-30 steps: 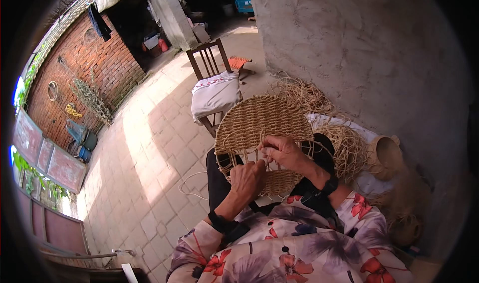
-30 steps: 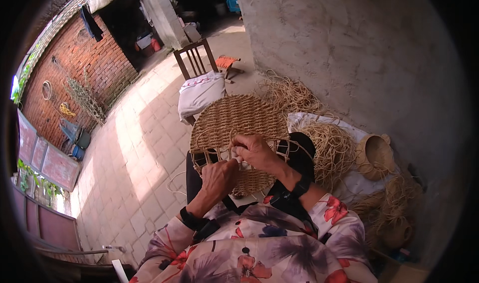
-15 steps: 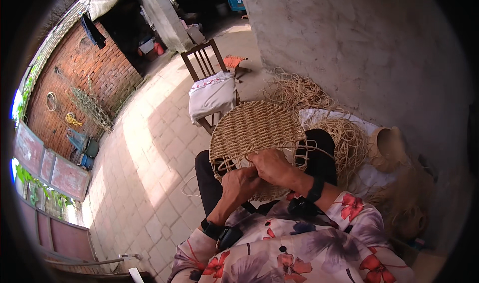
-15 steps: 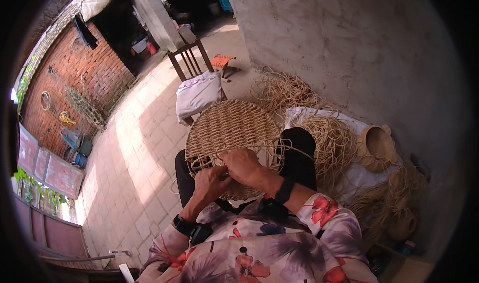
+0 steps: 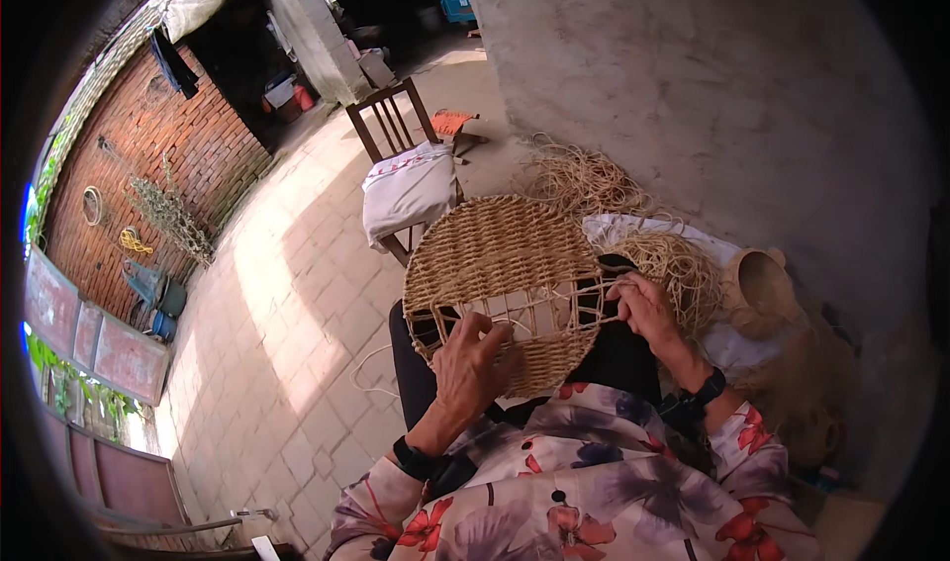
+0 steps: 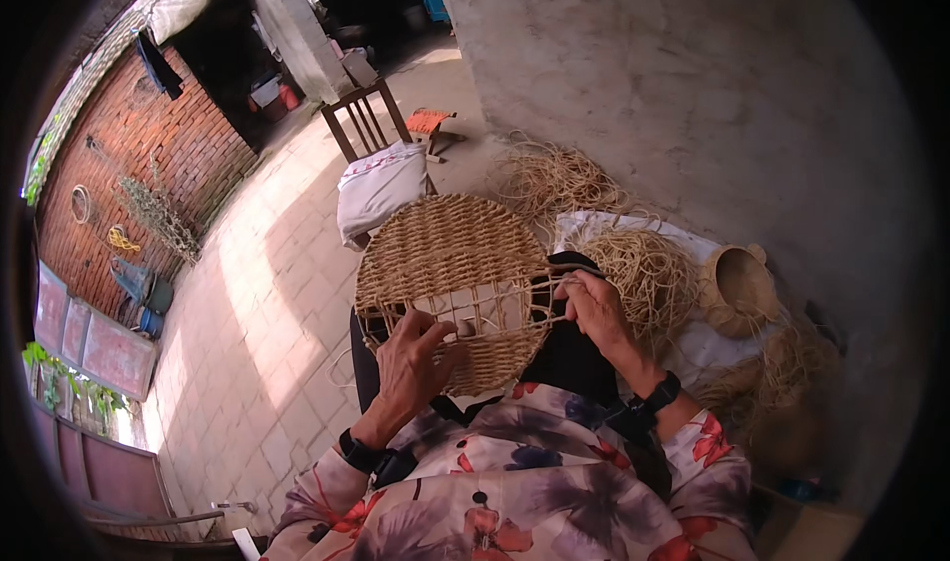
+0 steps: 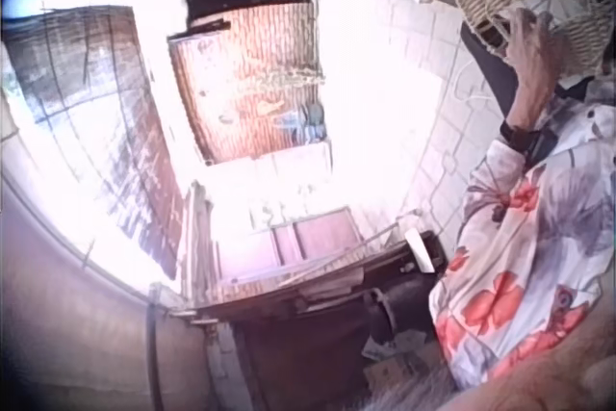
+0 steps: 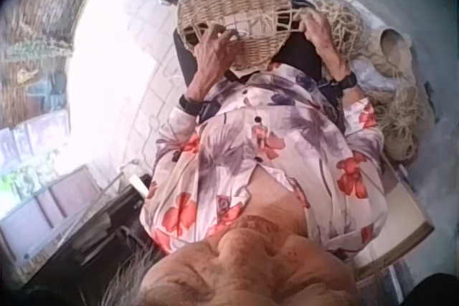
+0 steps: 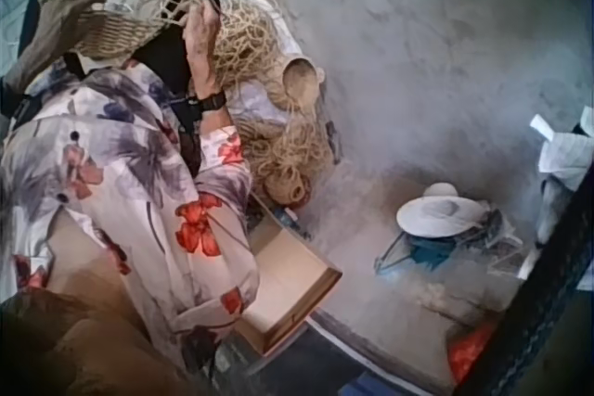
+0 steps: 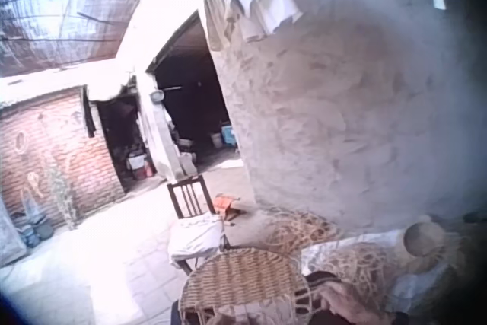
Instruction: Weaving a circular basket or tray using strips of bamboo or wood.
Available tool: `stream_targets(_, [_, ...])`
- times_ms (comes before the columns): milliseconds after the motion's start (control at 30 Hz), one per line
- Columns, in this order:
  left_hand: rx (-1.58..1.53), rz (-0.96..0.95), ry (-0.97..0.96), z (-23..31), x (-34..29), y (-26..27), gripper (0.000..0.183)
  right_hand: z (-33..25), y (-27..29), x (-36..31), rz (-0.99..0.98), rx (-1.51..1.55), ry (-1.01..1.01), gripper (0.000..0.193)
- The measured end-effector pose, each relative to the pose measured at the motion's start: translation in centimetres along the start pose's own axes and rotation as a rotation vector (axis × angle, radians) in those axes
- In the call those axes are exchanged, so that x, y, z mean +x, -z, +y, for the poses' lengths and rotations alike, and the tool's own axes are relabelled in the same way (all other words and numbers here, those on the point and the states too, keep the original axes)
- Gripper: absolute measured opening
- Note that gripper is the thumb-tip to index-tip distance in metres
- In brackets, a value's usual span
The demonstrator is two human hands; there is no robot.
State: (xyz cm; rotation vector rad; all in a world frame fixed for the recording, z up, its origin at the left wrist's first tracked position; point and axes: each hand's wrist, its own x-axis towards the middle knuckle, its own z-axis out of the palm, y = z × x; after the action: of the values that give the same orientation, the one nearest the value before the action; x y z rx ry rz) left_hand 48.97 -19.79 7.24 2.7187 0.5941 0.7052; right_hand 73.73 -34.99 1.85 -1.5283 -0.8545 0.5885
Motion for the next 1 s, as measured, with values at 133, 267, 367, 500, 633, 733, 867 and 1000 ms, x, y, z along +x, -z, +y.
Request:
stream_targets(133, [-0.084,-0.044,-0.194,-0.5,1.0,-1.5,0.017,-1.3,0.9,-0.4,-0.082,0.360,-0.131,0.047])
stream_targets(267, [-0.096,-0.093,-0.141,-0.6,1.4,-2.9,0.011,-2.2,0.3,-0.2,-0.268,0.391,-0.264,0.029])
stream_targets(367, [-0.073,-0.081,-0.127,-0.3,2.0,-3.4,0.008,-2.7,-1.3,0.7,-0.291,0.491,-0.203,0.016])
stream_targets(500, [-0.032,-0.076,-0.080,0.2,2.4,-3.7,0.009,-4.0,-4.5,3.1,-0.323,0.481,-0.040,0.011])
stream_targets(633, [0.039,-0.118,-0.053,0.4,2.3,-3.8,0.012,-4.1,-6.5,4.4,-0.407,-0.129,0.084,0.008])
stream_targets(733, [0.082,-0.205,-0.001,0.6,2.3,-3.7,0.014,-3.7,-7.7,3.3,-0.272,-0.794,0.468,0.008])
stream_targets(867, [0.010,-0.160,0.033,0.7,2.3,-3.8,0.015,-2.3,-9.5,3.5,-0.262,-0.874,0.391,0.006])
stream_targets(1000, [-0.092,-0.195,0.176,0.7,2.1,-3.8,0.021,-1.5,-9.7,3.5,-0.203,-0.740,0.381,0.012])
